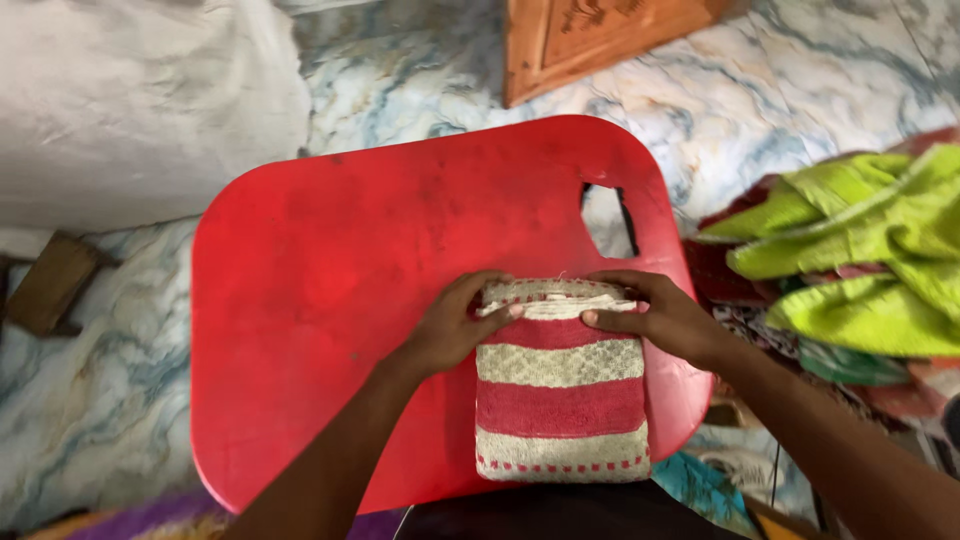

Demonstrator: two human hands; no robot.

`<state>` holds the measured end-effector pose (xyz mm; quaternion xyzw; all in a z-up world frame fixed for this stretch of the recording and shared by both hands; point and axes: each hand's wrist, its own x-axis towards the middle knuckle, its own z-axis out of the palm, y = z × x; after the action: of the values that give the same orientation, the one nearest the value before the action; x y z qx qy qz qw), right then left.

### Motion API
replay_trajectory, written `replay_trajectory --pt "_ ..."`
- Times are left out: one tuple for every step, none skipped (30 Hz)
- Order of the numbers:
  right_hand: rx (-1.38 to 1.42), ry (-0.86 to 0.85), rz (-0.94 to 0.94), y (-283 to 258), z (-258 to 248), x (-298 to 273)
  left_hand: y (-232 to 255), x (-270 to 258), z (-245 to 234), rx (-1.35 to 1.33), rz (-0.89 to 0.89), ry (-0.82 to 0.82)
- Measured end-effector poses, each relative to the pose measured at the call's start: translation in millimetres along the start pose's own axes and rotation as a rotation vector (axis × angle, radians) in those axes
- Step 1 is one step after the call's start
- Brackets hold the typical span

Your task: The person folds a red and white patterned towel on a red plastic stool, smoothing and aligning the edges before rolling it into a compact bundle. The person then picks up a lime green towel and begins to unfold it on the stool.

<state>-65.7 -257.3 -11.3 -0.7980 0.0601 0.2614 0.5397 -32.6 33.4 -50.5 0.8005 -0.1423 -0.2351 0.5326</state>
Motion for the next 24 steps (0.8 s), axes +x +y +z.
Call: replay_trajectory --pt "-0.029 -0.018 -0.032 1 3 5 -2 -9 -2 0.079 -0.031 0.05" --pt "-0.107 -0.014 -0.027 1 4 11 -4 -19 -5 0.156 -0.067 0.101" --pt "-0.185 -0.01 -0.023 2 6 16 -5 -28 -8 0.233 -0.106 0.152" --pt "-0.263 -0.003 -0.023 1 9 22 -6 -36 -12 0.304 -0.15 0.177" --pt "-0.287 0.001 -0.038 -1 12 30 -7 -42 -15 0.375 -0.195 0.201" --pt "-0.309 0.008 -0.051 -2 15 38 -9 -48 -18 0.446 -0.241 0.219" --pt "-0.33 0.015 -0.063 -5 18 44 -10 -53 -19 0.444 -0.268 0.216" --pt "-0.376 0.021 -0.04 -9 18 49 -9 -55 -19 0.443 -0.287 0.212" --pt "-0.422 0.028 -0.017 -13 18 54 -8 -56 -21 0.442 -0.305 0.208" --pt "-0.467 0.038 0.012 -14 19 55 -9 -58 -20 0.412 -0.297 0.221" --pt "-0.401 0.02 0.065 -16 20 56 -9 -60 -19 0.382 -0.289 0.234" --pt "-0.328 0.007 0.124 -18 20 56 -10 -61 -19 0.357 -0.28 0.237" --pt "-0.253 -0.006 0.182 -20 20 56 -9 -63 -19 0.348 -0.281 0.232" --pt "-0.262 -0.006 0.177 -22 20 55 -7 -62 -20 0.344 -0.278 0.229" --pt "-0.272 -0.005 0.172 -25 20 51 -5 -61 -21 0.341 -0.276 0.226" --pt "-0.281 -0.008 0.166 -27 22 48 -4 -62 -23 0.34 -0.288 0.21" --pt "-0.281 -0.009 0.158 -30 24 45 -2 -63 -26 0.34 -0.3 0.193" --pt "-0.278 -0.014 0.154 -29 28 41 -2 -66 -25 0.339 -0.318 0.173" --pt "-0.275 -0.019 0.15 -28 32 36 -1 -68 -25 0.35 -0.313 0.164" --pt "-0.282 -0.014 0.158 -28 35 31 0 -71 -26 0.36 -0.307 0.154" --pt "-0.29 -0.009 0.166 -28 38 26 0 -73 -27 0.369 -0.301 0.144" --pt "-0.299 -0.001 0.175 -28 39 20 2 -76 -25 0.394 -0.296 0.129" --pt "-0.299 -0.001 0.201 -27 41 16 2 -79 -24 0.419 -0.29 0.114" --pt "-0.297 0.002 0.233 -25 43 9 3 -82 -22 0.442 -0.282 0.092"
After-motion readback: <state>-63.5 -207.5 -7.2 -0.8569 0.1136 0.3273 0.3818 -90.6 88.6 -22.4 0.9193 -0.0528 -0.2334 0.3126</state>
